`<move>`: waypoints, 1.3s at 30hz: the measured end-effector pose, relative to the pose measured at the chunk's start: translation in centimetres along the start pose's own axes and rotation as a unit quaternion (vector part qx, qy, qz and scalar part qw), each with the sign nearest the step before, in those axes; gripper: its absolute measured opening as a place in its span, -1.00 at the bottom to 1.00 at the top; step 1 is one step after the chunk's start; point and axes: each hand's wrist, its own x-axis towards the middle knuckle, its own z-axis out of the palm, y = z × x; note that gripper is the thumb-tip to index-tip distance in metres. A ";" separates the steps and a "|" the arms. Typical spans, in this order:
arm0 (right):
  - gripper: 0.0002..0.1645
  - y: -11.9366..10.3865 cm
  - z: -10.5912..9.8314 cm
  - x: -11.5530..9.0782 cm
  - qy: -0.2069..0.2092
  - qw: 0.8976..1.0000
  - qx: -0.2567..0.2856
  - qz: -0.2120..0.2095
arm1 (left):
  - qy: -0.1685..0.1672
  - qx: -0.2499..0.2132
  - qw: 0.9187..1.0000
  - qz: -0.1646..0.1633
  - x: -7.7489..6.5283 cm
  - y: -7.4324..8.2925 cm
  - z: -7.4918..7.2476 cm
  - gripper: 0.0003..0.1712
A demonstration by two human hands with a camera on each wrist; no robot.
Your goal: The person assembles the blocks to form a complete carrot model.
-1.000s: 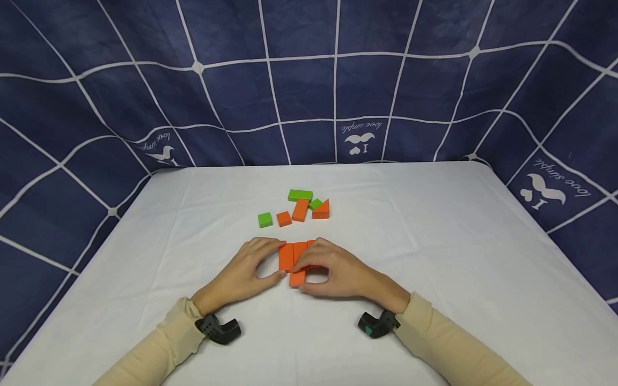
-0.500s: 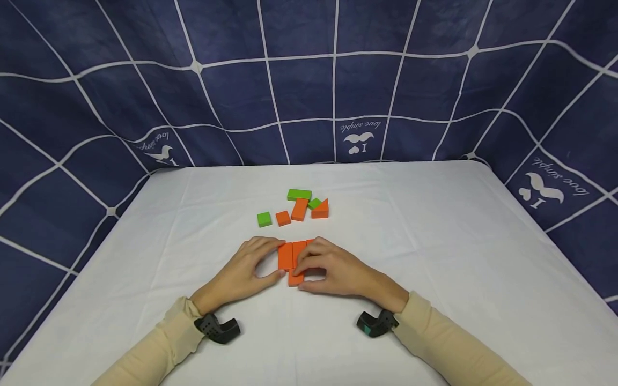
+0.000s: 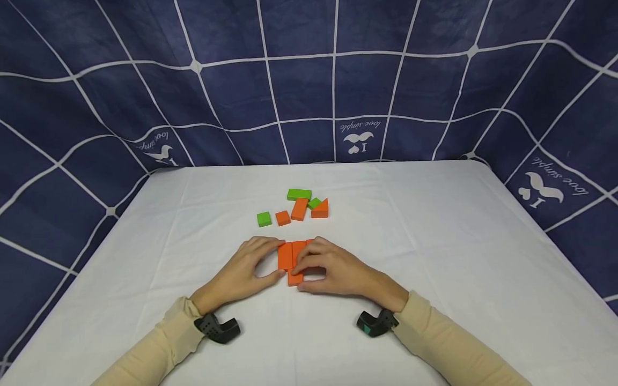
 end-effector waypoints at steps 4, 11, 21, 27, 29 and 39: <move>-0.65 -0.1 -0.1 0.3 0.007 1.000 0.018 0.012 | -0.001 0.001 1.000 0.000 -0.1 0.0 -0.1 -0.30; -0.69 0.1 -0.7 1.8 0.038 0.999 0.023 -0.001 | 0.004 0.001 1.000 0.007 -0.1 0.0 -0.3 -0.31; -0.66 1.3 -2.0 4.8 0.036 0.996 -0.007 0.084 | -0.002 0.002 1.000 0.003 -0.1 0.0 -0.3 -0.30; -0.56 2.2 -2.7 7.2 0.002 0.990 -0.047 0.130 | 0.001 -0.002 1.000 0.009 -0.2 0.1 -0.3 -0.32; -0.53 2.5 -2.8 7.9 -0.012 0.988 -0.065 0.140 | 0.001 -0.002 1.000 0.010 -0.2 0.1 -0.2 -0.32; -0.48 3.2 -2.8 10.3 -0.084 0.977 -0.124 0.152 | 0.009 0.006 1.000 0.013 -0.2 0.0 0.0 -0.32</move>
